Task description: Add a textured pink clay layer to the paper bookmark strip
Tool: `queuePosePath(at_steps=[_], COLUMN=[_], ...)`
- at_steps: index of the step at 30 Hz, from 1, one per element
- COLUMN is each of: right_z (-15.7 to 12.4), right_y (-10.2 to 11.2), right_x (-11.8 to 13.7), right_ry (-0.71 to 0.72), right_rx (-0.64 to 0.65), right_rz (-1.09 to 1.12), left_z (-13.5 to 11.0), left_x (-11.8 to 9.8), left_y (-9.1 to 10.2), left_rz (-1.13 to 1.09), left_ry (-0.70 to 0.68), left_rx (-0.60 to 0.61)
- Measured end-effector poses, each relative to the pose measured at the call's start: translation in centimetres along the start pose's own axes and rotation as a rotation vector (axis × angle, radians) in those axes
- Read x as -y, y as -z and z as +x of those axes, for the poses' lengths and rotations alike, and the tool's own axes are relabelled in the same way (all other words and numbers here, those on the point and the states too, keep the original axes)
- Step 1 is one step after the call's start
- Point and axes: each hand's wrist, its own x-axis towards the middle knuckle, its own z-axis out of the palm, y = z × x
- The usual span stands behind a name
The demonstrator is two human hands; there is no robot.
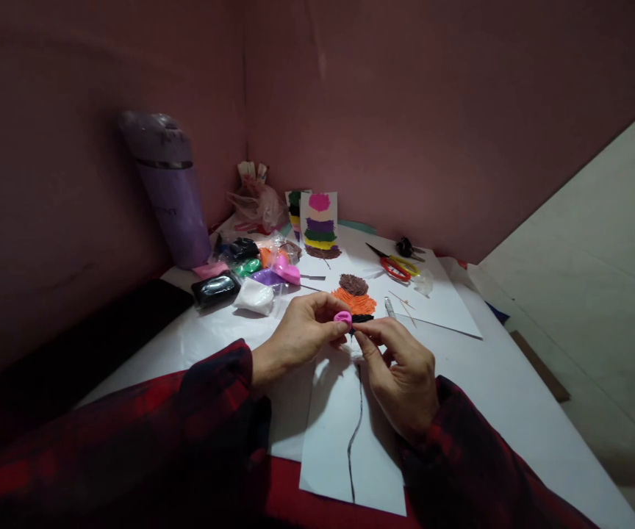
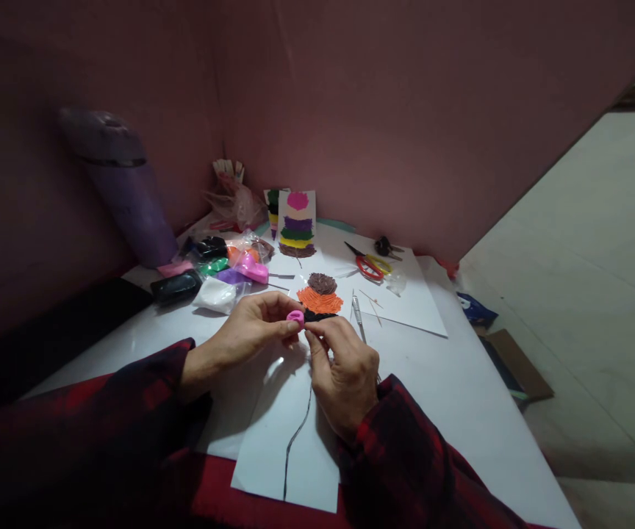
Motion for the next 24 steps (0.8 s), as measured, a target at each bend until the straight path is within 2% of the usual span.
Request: queuePosePath(at_steps=[24], right_z=[-0.01], right_y=[-0.04], right_x=[-0.05], right_ry=[-0.008], right_rx=[0.001], right_rz=[-0.007], left_z=[-0.16], left_x=[-0.34], left_y=[0.05], left_rz=[0.063], left_ry=[0.041], left_rx=[0.005])
